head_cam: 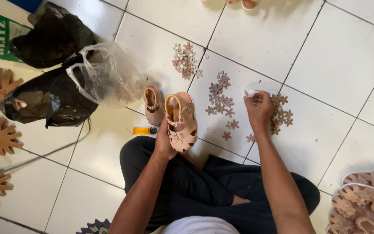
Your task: The person sits on the floor and assembles small beige sandals. They apply glue to the sole and upper, then use a lit candle to heat the sole before pressing the parts together. The person repeats this process for multiple sandals, placing finished pairs aside.
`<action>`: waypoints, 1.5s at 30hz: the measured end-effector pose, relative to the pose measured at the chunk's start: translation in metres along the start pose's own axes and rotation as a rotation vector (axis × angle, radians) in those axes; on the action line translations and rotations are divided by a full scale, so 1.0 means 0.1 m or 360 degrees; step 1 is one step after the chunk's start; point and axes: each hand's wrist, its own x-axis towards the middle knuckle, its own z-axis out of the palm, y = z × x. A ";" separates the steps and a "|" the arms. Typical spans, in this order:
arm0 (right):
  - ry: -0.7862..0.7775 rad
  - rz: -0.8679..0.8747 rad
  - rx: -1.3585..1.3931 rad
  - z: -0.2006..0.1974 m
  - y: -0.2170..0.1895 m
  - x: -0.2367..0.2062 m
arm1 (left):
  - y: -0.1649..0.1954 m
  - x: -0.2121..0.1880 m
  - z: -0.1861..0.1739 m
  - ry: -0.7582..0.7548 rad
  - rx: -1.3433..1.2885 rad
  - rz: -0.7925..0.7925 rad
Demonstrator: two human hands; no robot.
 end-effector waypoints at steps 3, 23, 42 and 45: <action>0.0006 0.0153 -0.0190 -0.01 -0.07 -0.27 | -0.02 -0.02 0.02 0.0037 0.0012 -0.0009; -0.0494 0.0617 0.0702 -0.10 -0.58 -0.60 | 0.00 0.02 0.24 -0.0168 -0.0034 -0.0027; -0.0914 0.0898 0.1218 -0.41 -1.84 -1.15 | 0.02 -0.08 0.39 -0.0358 0.0042 0.0210; -0.0907 0.0876 0.1182 -0.40 -1.84 -1.15 | 0.02 -0.09 0.40 -0.0369 0.0049 0.0212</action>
